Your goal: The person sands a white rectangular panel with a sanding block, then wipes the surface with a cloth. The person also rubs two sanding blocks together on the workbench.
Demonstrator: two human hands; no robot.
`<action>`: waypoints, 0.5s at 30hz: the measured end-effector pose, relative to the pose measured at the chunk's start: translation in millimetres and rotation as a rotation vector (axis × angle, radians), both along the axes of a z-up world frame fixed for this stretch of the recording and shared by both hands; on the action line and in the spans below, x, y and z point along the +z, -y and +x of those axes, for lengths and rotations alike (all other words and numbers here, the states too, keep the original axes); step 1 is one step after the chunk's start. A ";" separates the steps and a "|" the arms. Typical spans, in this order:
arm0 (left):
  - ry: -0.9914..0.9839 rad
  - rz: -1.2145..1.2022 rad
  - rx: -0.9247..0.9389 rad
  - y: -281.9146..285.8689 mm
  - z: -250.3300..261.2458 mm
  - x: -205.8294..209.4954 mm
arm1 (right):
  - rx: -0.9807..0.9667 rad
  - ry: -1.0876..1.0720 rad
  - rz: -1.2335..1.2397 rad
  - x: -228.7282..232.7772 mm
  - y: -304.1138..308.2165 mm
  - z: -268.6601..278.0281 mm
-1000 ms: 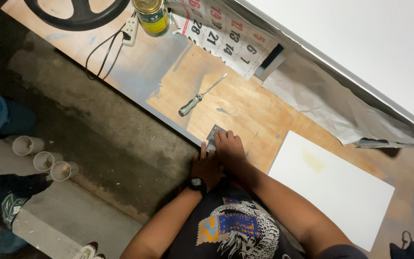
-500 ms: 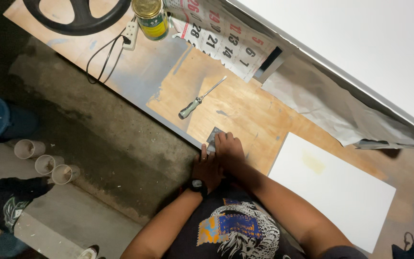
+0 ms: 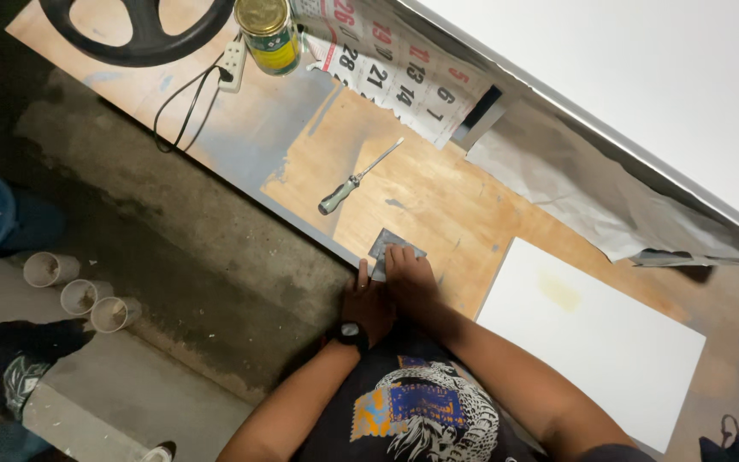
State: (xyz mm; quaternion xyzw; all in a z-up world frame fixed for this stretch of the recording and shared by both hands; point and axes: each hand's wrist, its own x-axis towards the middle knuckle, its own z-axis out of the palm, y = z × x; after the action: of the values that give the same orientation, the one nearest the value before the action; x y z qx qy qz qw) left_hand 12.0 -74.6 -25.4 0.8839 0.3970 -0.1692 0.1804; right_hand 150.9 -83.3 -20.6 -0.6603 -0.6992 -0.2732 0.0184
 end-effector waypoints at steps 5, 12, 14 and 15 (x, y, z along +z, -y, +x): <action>0.055 -0.058 -0.057 -3.8 -8.5 8.1 | -0.057 -0.059 0.008 -15.9 4.9 -1.7; 0.151 0.113 -0.023 2.6 -8.3 -9.4 | -0.151 -0.037 0.044 -41.8 -6.1 8.4; 0.163 0.127 -0.027 3.8 -13.2 15.3 | -0.132 -0.016 -0.006 -12.0 11.9 -4.6; 0.182 0.138 -0.031 2.8 -10.8 27.4 | -0.113 0.014 -0.059 3.4 19.7 -6.3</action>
State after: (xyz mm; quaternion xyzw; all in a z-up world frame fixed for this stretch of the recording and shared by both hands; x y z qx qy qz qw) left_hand 1.2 -77.4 2.1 0.9120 0.3759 -0.0632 0.1518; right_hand 144.7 -103.0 -17.2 -0.6970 -0.6688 -0.2578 -0.0214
